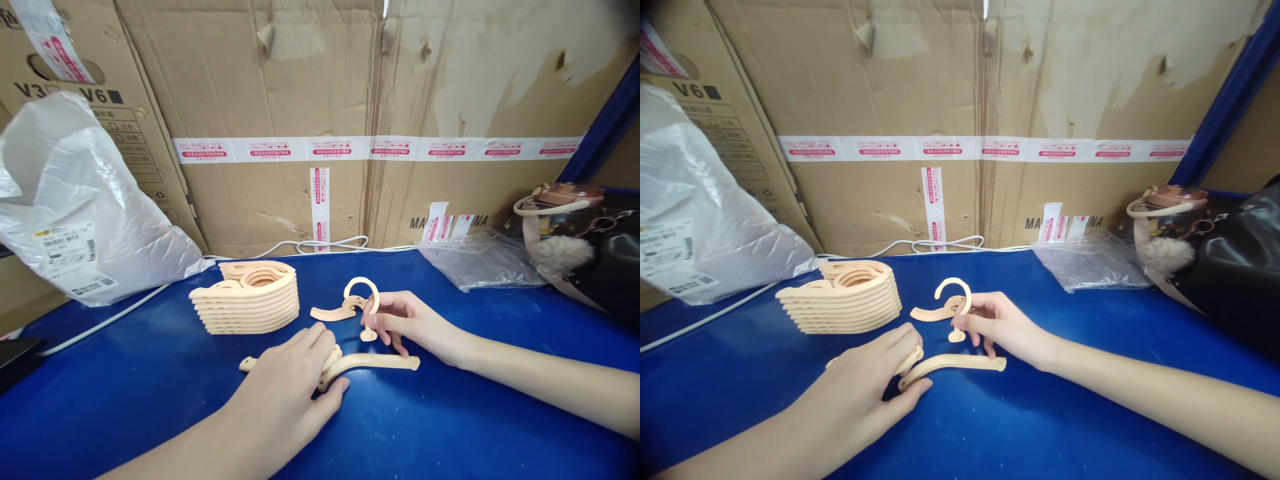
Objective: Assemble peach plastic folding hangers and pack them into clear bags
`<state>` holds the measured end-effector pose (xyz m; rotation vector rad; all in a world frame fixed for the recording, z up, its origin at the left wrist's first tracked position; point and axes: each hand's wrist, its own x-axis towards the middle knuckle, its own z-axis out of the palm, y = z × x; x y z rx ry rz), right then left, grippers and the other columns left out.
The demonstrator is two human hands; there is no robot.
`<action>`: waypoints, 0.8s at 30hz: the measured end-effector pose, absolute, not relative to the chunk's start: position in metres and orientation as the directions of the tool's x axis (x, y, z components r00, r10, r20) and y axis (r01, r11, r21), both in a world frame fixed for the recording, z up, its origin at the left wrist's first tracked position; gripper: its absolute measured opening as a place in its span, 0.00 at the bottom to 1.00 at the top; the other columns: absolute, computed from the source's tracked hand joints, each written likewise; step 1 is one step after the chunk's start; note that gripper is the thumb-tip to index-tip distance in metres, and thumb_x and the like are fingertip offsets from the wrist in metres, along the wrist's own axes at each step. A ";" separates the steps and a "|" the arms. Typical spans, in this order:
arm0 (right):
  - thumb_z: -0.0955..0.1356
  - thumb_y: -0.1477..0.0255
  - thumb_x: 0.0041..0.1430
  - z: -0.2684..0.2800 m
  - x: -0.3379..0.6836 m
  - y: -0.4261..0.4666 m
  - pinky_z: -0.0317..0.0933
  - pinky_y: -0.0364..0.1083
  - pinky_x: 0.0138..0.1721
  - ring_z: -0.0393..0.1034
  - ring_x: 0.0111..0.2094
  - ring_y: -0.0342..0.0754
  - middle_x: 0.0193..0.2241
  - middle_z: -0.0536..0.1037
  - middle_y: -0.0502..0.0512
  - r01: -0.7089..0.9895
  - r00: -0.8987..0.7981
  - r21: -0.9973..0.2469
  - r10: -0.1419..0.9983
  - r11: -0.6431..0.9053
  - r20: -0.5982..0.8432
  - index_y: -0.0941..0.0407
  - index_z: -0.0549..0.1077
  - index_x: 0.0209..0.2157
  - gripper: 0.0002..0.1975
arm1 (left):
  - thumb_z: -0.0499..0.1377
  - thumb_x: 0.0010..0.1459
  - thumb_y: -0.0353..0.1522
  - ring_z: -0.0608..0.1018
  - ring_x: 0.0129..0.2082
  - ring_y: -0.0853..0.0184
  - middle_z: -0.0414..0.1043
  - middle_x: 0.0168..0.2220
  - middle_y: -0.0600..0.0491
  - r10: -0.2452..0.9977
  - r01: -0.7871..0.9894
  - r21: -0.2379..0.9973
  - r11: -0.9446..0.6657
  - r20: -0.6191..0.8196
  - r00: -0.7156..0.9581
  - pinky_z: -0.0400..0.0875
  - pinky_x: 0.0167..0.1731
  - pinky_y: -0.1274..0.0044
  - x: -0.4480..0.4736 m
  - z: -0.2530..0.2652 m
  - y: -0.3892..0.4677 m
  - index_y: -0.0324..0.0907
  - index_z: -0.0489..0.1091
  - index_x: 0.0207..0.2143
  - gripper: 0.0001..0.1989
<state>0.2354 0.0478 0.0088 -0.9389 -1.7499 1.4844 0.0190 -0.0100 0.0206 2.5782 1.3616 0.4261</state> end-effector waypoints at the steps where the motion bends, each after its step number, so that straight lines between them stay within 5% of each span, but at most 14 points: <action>1: 0.69 0.67 0.55 0.009 0.235 0.048 0.57 0.35 0.13 0.57 0.17 0.37 0.18 0.66 0.45 0.102 -0.534 -0.991 0.845 0.091 0.023 0.59 0.72 0.29 0.09 | 0.53 0.57 0.31 0.68 0.24 0.68 0.63 0.29 0.56 0.827 0.776 0.290 -0.561 0.150 0.542 0.53 0.21 0.78 0.020 0.019 -0.010 0.43 0.55 0.26 0.08; 6: 0.69 0.70 0.55 0.011 0.230 0.046 0.59 0.34 0.12 0.60 0.18 0.36 0.21 0.68 0.44 0.050 -0.559 -0.997 0.829 0.053 0.016 0.57 0.68 0.33 0.06 | 0.51 0.59 0.33 0.67 0.22 0.68 0.64 0.28 0.57 0.835 0.782 0.308 -0.542 0.099 0.541 0.51 0.21 0.78 0.026 0.024 -0.010 0.44 0.53 0.26 0.10; 11: 0.71 0.71 0.53 0.008 0.227 0.047 0.59 0.35 0.13 0.64 0.17 0.37 0.25 0.72 0.44 -0.033 -0.526 -0.997 0.847 0.066 0.074 0.54 0.62 0.39 0.15 | 0.42 0.64 0.33 0.69 0.24 0.66 0.65 0.28 0.56 0.833 0.773 0.313 -0.552 0.184 0.521 0.55 0.23 0.76 0.027 0.027 -0.003 0.44 0.55 0.31 0.08; 24: 0.72 0.70 0.53 0.009 0.231 0.051 0.58 0.34 0.17 0.62 0.21 0.37 0.22 0.69 0.45 -0.146 -0.464 -0.988 0.885 -0.041 0.032 0.55 0.65 0.34 0.12 | 0.41 0.68 0.38 0.71 0.24 0.67 0.68 0.26 0.57 0.824 0.718 0.404 -0.566 0.253 0.507 0.57 0.24 0.77 0.025 0.009 0.009 0.44 0.60 0.34 0.14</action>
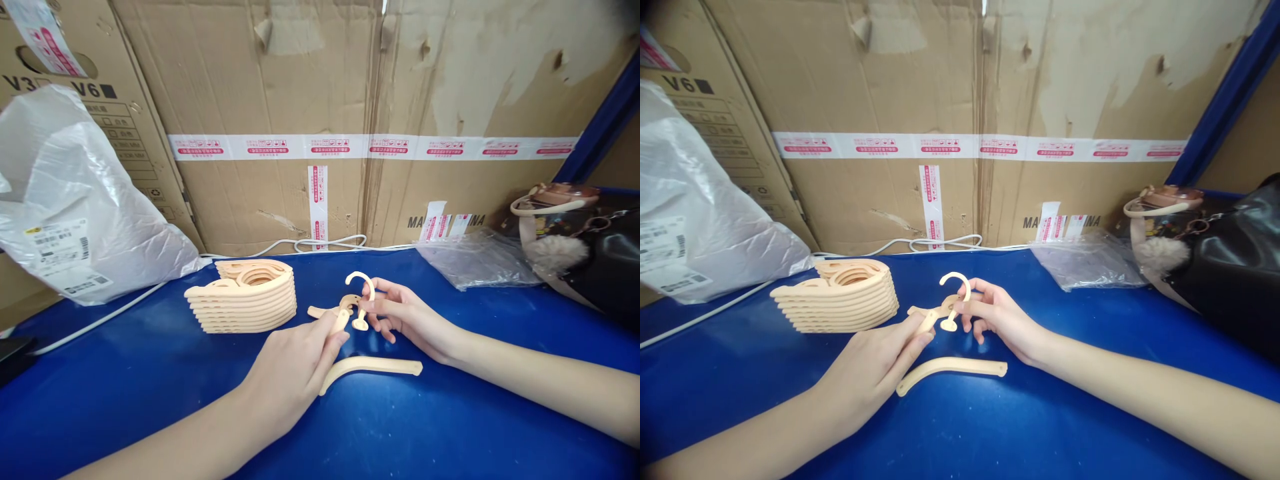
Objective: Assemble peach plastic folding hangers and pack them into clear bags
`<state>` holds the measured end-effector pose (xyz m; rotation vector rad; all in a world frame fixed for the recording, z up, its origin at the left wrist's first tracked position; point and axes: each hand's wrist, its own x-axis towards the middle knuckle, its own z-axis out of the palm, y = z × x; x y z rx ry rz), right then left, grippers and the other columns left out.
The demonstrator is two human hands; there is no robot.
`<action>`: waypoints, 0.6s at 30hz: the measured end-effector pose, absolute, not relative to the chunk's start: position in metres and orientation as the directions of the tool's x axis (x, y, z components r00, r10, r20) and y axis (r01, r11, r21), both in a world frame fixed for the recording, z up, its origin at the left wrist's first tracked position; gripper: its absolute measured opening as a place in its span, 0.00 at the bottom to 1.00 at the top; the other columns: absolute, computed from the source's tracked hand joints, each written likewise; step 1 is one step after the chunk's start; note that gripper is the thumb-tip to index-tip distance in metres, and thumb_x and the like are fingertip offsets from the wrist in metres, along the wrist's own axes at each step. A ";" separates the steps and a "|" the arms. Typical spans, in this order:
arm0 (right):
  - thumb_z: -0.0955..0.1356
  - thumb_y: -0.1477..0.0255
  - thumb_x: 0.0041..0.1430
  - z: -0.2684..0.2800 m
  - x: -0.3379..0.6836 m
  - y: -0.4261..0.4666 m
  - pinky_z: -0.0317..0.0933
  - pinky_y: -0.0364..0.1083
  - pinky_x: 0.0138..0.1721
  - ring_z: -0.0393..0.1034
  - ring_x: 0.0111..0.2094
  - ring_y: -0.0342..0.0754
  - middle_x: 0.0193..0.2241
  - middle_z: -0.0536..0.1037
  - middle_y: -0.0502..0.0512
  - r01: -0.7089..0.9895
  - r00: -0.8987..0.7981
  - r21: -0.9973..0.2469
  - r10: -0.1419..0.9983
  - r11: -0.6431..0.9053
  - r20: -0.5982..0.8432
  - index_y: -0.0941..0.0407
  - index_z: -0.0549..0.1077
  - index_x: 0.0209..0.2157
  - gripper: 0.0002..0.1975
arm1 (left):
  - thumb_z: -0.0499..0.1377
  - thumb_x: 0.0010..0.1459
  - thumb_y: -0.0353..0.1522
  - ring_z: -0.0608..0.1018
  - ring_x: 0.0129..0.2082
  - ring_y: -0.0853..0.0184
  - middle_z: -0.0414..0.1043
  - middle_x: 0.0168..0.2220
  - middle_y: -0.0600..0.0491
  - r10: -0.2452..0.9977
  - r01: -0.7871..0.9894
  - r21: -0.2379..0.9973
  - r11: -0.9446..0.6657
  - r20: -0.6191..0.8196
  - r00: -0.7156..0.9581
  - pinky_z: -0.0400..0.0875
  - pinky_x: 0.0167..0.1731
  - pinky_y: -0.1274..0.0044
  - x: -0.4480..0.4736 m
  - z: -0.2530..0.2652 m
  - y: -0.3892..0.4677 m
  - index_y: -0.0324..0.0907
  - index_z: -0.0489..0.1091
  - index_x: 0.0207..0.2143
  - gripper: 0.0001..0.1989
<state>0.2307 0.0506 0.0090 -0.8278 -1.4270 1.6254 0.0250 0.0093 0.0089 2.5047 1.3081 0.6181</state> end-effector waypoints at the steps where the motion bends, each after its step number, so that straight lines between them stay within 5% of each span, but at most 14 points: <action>1: 0.72 0.70 0.53 0.009 0.231 0.051 0.58 0.34 0.17 0.61 0.21 0.37 0.22 0.69 0.44 -0.152 -0.460 -0.987 0.888 -0.049 0.027 0.55 0.64 0.34 0.12 | 0.41 0.68 0.38 0.72 0.24 0.67 0.68 0.26 0.57 0.824 0.718 0.406 -0.565 0.243 0.511 0.57 0.24 0.76 0.025 0.010 0.009 0.44 0.61 0.34 0.14; 8: 0.72 0.70 0.53 0.006 0.234 0.053 0.59 0.35 0.17 0.61 0.21 0.37 0.22 0.70 0.44 -0.182 -0.432 -0.981 0.902 -0.073 0.013 0.55 0.63 0.38 0.15 | 0.44 0.65 0.36 0.74 0.29 0.65 0.71 0.31 0.55 0.832 0.722 0.418 -0.551 0.215 0.511 0.64 0.30 0.74 0.024 0.009 0.005 0.44 0.65 0.38 0.12; 14: 0.73 0.71 0.52 0.008 0.233 0.051 0.58 0.36 0.18 0.63 0.21 0.37 0.25 0.73 0.46 -0.163 -0.412 -0.984 0.911 -0.074 0.000 0.53 0.59 0.57 0.33 | 0.43 0.66 0.35 0.73 0.32 0.65 0.70 0.33 0.54 0.798 0.682 0.417 -0.601 0.257 0.545 0.64 0.31 0.74 0.023 0.010 0.005 0.44 0.64 0.37 0.12; 18: 0.73 0.71 0.53 0.009 0.234 0.051 0.57 0.36 0.20 0.63 0.22 0.36 0.26 0.73 0.46 -0.143 -0.462 -0.987 0.887 -0.072 0.002 0.53 0.63 0.56 0.29 | 0.43 0.68 0.35 0.73 0.33 0.64 0.70 0.34 0.53 0.778 0.664 0.411 -0.625 0.256 0.574 0.66 0.33 0.73 0.023 0.010 0.005 0.44 0.64 0.38 0.12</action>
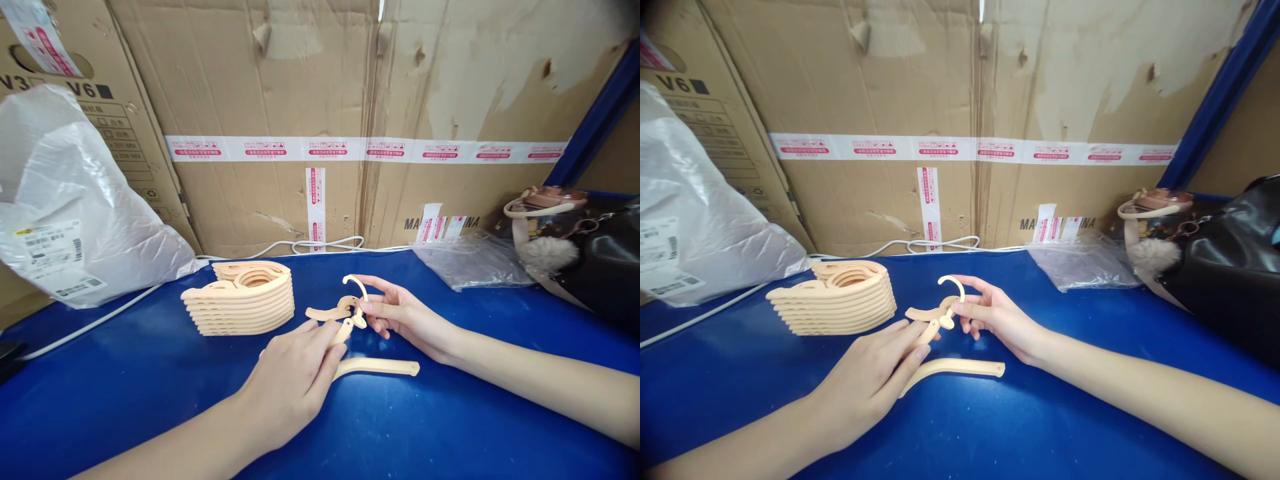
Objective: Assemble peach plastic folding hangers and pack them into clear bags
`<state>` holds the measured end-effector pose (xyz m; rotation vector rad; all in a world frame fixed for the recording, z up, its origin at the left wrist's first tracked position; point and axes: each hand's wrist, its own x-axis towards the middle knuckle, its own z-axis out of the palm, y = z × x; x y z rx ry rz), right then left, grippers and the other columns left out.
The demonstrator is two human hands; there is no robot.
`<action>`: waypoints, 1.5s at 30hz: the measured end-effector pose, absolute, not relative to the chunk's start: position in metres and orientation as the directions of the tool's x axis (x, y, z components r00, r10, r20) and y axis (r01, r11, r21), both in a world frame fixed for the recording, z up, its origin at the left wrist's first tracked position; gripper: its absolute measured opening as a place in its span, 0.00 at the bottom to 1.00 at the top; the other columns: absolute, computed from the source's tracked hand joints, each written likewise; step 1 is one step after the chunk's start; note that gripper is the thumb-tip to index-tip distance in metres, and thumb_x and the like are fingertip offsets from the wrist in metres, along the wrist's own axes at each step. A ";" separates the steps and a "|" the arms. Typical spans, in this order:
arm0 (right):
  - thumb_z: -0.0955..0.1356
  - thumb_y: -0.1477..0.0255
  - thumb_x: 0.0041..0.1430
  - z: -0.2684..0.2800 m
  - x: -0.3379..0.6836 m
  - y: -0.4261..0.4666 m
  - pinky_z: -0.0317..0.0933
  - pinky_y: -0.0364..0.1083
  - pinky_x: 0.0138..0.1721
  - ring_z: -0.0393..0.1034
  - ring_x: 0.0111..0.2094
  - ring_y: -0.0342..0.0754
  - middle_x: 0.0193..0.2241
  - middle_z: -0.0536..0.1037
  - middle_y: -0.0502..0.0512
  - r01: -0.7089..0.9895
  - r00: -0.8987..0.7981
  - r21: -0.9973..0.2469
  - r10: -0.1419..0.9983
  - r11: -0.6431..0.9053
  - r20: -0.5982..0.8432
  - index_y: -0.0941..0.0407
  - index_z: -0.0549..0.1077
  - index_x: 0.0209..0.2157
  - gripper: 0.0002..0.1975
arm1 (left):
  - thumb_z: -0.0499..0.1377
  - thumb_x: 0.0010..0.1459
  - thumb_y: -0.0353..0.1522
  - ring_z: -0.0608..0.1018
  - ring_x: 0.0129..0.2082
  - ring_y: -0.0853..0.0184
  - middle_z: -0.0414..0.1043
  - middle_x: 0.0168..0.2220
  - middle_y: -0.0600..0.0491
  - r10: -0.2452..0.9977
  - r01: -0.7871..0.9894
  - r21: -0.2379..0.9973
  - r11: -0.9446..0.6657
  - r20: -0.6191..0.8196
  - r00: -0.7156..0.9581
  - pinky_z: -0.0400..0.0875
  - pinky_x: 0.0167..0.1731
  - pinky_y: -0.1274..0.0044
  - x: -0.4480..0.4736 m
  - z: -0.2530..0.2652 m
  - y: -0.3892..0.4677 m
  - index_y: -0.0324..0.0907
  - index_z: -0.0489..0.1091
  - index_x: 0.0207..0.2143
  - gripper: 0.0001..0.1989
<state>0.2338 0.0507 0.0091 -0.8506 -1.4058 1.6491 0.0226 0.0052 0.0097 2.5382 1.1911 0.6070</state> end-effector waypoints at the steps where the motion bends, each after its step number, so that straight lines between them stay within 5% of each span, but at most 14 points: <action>1: 0.72 0.71 0.54 0.009 0.234 0.051 0.57 0.36 0.21 0.63 0.22 0.36 0.27 0.73 0.46 -0.144 -0.464 -0.987 0.886 -0.069 0.006 0.53 0.64 0.56 0.28 | 0.42 0.68 0.35 0.73 0.33 0.64 0.70 0.35 0.53 0.774 0.660 0.410 -0.629 0.258 0.578 0.66 0.34 0.73 0.022 0.009 0.005 0.44 0.64 0.40 0.12; 9: 0.73 0.69 0.54 0.008 0.235 0.051 0.53 0.37 0.22 0.59 0.21 0.36 0.24 0.71 0.45 -0.122 -0.465 -0.991 0.885 -0.062 0.002 0.54 0.65 0.55 0.28 | 0.41 0.68 0.34 0.74 0.35 0.62 0.71 0.37 0.51 0.709 0.662 0.263 -0.702 0.344 0.616 0.68 0.31 0.72 0.023 0.006 0.003 0.43 0.64 0.45 0.14; 19: 0.73 0.71 0.54 0.009 0.236 0.051 0.56 0.38 0.25 0.61 0.23 0.36 0.28 0.72 0.46 -0.169 -0.481 -0.982 0.877 -0.087 0.005 0.52 0.65 0.54 0.26 | 0.40 0.68 0.36 0.75 0.38 0.61 0.72 0.44 0.48 0.767 0.677 0.362 -0.641 0.254 0.590 0.71 0.40 0.69 0.022 0.007 0.004 0.43 0.64 0.50 0.17; 32: 0.74 0.70 0.52 0.003 0.235 0.053 0.57 0.37 0.20 0.62 0.22 0.38 0.24 0.72 0.46 -0.110 -0.482 -0.993 0.876 -0.032 0.025 0.53 0.66 0.54 0.28 | 0.40 0.69 0.34 0.76 0.35 0.62 0.73 0.39 0.50 0.727 0.701 0.221 -0.678 0.335 0.599 0.69 0.29 0.74 0.024 0.000 0.006 0.43 0.64 0.49 0.15; 40: 0.72 0.69 0.54 0.003 0.235 0.051 0.59 0.36 0.18 0.61 0.22 0.38 0.27 0.73 0.48 -0.052 -0.431 -0.994 0.896 0.094 0.107 0.54 0.65 0.53 0.25 | 0.40 0.68 0.34 0.76 0.30 0.62 0.73 0.34 0.52 0.745 0.715 0.221 -0.663 0.282 0.604 0.67 0.26 0.75 0.024 0.001 0.006 0.44 0.63 0.49 0.15; 45: 0.71 0.70 0.54 0.000 0.230 0.044 0.61 0.38 0.18 0.66 0.22 0.40 0.27 0.74 0.48 0.065 -0.559 -0.983 0.822 0.170 0.105 0.53 0.64 0.53 0.24 | 0.39 0.69 0.34 0.78 0.34 0.61 0.75 0.39 0.49 0.753 0.719 0.250 -0.648 0.347 0.559 0.69 0.28 0.73 0.022 0.000 0.014 0.42 0.59 0.50 0.15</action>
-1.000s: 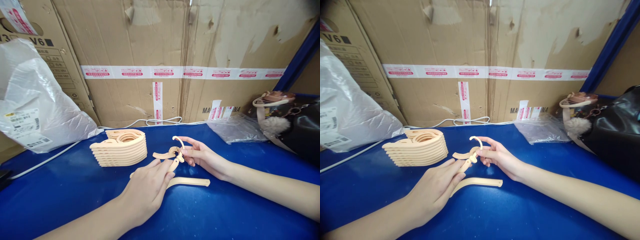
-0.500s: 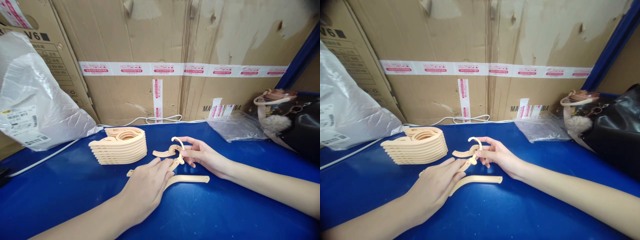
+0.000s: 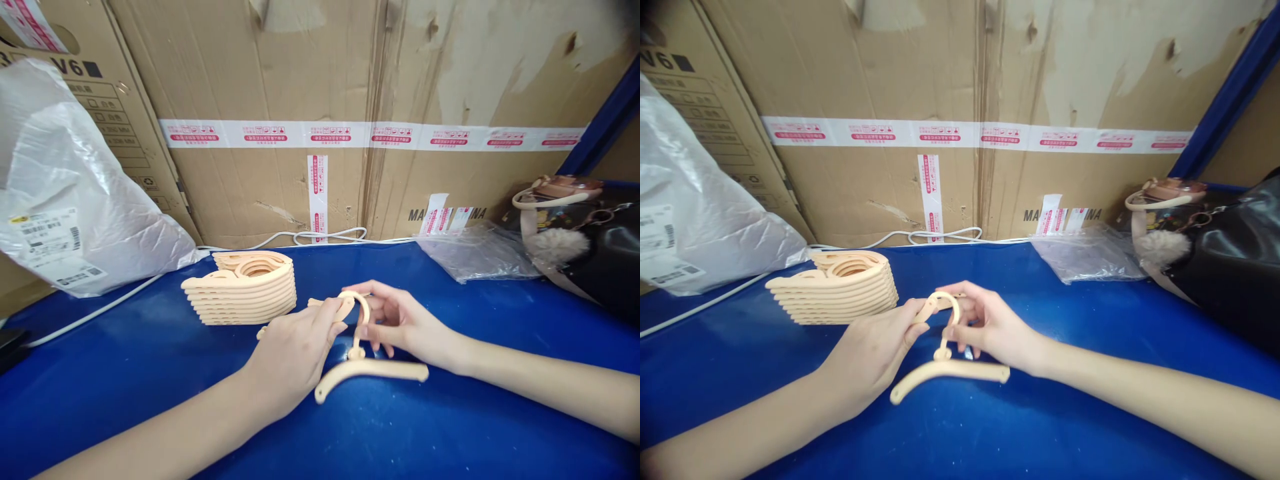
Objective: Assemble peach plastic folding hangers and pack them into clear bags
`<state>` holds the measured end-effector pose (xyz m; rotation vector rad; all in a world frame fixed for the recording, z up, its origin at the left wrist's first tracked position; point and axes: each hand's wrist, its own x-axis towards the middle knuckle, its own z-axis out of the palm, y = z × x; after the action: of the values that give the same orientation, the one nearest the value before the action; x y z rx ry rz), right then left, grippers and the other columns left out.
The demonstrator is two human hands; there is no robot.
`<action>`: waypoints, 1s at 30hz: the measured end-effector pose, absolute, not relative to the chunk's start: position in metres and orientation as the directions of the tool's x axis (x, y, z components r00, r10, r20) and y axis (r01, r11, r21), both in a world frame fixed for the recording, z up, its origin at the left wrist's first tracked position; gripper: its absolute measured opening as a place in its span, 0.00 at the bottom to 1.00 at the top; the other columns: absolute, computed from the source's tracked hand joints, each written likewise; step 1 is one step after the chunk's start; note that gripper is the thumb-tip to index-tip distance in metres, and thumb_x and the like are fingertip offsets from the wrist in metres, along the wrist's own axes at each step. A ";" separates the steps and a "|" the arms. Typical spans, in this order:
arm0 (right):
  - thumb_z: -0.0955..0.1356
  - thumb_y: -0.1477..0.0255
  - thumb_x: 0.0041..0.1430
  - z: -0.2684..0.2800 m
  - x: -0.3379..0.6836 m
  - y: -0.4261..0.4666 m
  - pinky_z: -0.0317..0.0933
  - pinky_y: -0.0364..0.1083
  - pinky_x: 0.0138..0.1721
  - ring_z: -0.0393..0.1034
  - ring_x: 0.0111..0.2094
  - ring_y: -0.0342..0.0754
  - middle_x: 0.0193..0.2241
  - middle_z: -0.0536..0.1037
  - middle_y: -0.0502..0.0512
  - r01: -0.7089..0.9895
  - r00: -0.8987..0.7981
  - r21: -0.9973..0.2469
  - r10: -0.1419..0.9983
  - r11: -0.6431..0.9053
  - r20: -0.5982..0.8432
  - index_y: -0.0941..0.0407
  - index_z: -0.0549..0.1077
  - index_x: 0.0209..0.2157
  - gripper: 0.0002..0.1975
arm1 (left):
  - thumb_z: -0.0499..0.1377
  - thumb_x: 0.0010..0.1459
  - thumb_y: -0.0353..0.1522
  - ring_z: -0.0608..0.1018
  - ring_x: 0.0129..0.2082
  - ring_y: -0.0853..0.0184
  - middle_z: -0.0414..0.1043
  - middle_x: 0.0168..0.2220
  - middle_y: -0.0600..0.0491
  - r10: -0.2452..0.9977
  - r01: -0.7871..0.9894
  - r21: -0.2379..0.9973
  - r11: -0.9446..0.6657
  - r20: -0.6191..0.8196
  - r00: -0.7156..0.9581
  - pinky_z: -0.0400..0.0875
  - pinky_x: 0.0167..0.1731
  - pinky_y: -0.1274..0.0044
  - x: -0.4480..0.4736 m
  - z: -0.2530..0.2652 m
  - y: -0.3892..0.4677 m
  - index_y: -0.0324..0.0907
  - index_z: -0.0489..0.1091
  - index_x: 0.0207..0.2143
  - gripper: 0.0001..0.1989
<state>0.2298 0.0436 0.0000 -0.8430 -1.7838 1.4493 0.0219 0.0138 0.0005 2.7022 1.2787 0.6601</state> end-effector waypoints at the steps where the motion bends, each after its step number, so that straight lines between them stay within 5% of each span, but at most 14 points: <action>1: 0.71 0.70 0.55 -0.001 0.229 0.043 0.61 0.38 0.17 0.67 0.21 0.40 0.28 0.75 0.49 0.065 -0.561 -0.984 0.821 0.168 0.103 0.53 0.64 0.53 0.24 | 0.39 0.69 0.34 0.78 0.33 0.61 0.75 0.38 0.49 0.754 0.721 0.248 -0.647 0.348 0.557 0.68 0.28 0.73 0.021 0.000 0.015 0.42 0.59 0.50 0.15; 11: 0.73 0.69 0.51 0.004 0.231 0.046 0.58 0.38 0.19 0.62 0.21 0.38 0.26 0.73 0.47 -0.129 -0.303 -0.991 0.950 0.042 0.080 0.53 0.61 0.49 0.25 | 0.39 0.69 0.36 0.78 0.33 0.61 0.76 0.35 0.51 0.766 0.691 0.331 -0.643 0.285 0.576 0.70 0.32 0.71 0.018 0.002 0.013 0.43 0.62 0.53 0.18; 20: 0.73 0.67 0.52 0.004 0.234 0.047 0.55 0.39 0.21 0.62 0.21 0.38 0.25 0.72 0.44 -0.123 -0.362 -0.992 0.931 0.006 0.050 0.52 0.61 0.50 0.27 | 0.41 0.68 0.36 0.77 0.37 0.61 0.76 0.41 0.50 0.753 0.672 0.341 -0.658 0.277 0.596 0.71 0.34 0.70 0.019 0.002 0.012 0.44 0.64 0.51 0.17; 30: 0.71 0.70 0.56 0.005 0.235 0.046 0.55 0.39 0.23 0.61 0.23 0.38 0.28 0.73 0.45 -0.144 -0.425 -0.989 0.902 0.015 0.076 0.46 0.57 0.59 0.31 | 0.40 0.69 0.35 0.77 0.39 0.60 0.75 0.43 0.50 0.732 0.650 0.338 -0.681 0.309 0.607 0.71 0.36 0.69 0.019 0.003 0.012 0.44 0.55 0.61 0.20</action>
<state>0.2354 0.0460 0.0048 -0.8268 -1.4367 1.5500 0.0187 0.0122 0.0029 2.6402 1.1486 0.6369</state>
